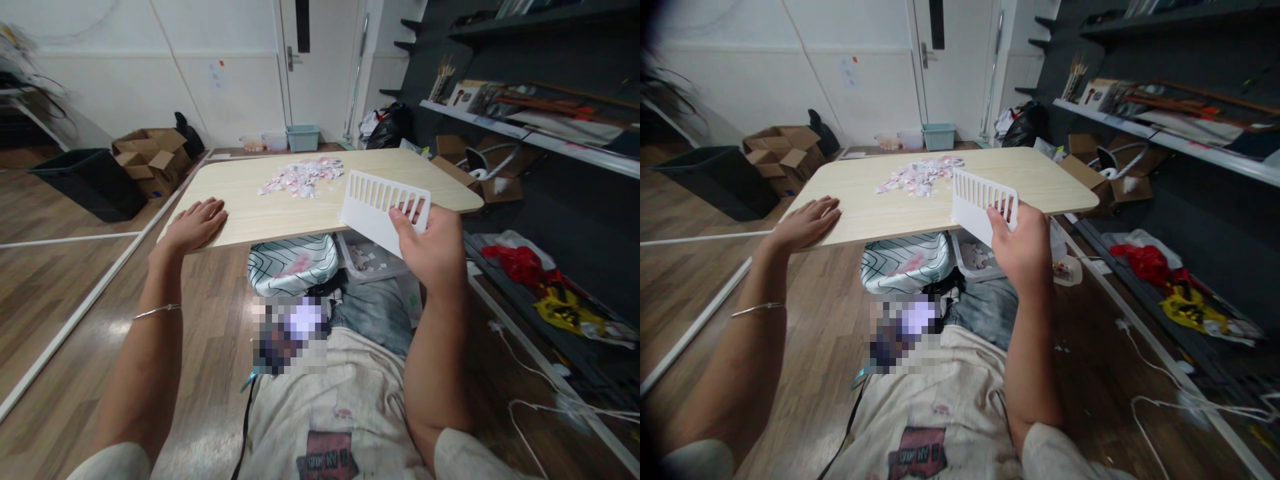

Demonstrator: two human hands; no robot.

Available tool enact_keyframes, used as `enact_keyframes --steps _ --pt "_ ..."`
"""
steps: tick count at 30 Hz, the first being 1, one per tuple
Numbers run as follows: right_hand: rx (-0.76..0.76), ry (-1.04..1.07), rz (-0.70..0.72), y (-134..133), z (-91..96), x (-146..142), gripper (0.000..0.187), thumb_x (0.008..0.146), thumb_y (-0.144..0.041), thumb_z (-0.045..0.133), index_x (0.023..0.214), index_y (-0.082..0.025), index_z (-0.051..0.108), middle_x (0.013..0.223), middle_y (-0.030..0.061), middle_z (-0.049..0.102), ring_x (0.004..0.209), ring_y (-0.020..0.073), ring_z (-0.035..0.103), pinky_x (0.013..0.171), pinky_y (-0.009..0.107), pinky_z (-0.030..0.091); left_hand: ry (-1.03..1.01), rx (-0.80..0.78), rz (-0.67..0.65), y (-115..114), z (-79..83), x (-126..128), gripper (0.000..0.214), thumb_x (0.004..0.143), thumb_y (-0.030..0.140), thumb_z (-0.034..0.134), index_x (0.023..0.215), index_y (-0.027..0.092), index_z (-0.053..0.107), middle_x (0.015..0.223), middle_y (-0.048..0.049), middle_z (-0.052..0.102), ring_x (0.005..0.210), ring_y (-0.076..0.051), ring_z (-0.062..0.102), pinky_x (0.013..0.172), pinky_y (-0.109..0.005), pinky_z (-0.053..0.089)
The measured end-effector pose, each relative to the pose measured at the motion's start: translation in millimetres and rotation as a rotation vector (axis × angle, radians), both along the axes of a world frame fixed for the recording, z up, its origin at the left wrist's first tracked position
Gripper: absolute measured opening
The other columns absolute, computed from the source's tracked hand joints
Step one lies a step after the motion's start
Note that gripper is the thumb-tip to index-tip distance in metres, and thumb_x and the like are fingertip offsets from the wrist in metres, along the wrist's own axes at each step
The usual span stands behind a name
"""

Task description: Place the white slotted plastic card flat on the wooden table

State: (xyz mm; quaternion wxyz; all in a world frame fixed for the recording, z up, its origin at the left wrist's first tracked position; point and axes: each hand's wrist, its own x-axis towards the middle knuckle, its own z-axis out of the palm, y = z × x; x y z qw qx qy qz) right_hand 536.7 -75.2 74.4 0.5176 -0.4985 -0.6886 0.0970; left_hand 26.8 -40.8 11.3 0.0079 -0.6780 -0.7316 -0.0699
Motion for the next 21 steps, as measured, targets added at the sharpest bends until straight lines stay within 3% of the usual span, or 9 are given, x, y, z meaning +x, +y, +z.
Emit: enact_keyframes --steps 2,6,11,21 --pt "0.005 0.007 -0.002 -2 1.7 0 0.022 0.1 -0.047 0.081 0.09 -0.027 0.078 0.091 0.015 0.086 0.09 0.0378 0.083 0.086 0.047 0.069 -0.033 -0.03 0.062 -1 2.2 4 0.083 0.127 0.065 0.022 0.191 0.02 0.05 0.202 -0.0151 0.04 0.188 -0.039 0.035 0.152 -0.06 0.03" --pt "0.021 0.036 -0.047 -8 4.0 -1 0.019 0.1 -0.044 0.078 0.09 -0.028 0.077 0.091 0.0156 0.087 0.09 0.0384 0.084 0.085 0.048 0.069 -0.043 -0.027 0.119 -3 7.6 16 0.08 0.124 0.061 0.025 0.19 0.026 0.055 0.201 -0.0109 0.044 0.187 -0.037 0.039 0.15 -0.057 0.036" --pt "0.025 0.051 -0.08 -10 3.6 -2 0.019 0.1 -0.044 0.076 0.09 -0.028 0.077 0.094 0.0169 0.088 0.088 0.039 0.083 0.083 0.048 0.068 -0.058 -0.011 0.124 -4 9.7 19 0.079 0.121 0.06 0.033 0.189 0.028 0.058 0.198 -0.0106 0.05 0.185 -0.04 0.043 0.148 -0.06 0.038" --pt "-0.021 -0.047 -0.081 -5 2.7 -1 0.019 0.1 -0.04 0.076 0.086 -0.028 0.074 0.087 0.0147 0.084 0.087 0.037 0.082 0.086 0.047 0.067 -0.101 0.013 0.122 -2 4.5 13 0.08 0.121 0.063 0.031 0.188 0.029 0.058 0.197 -0.0106 0.05 0.184 -0.039 0.043 0.149 -0.059 0.036"
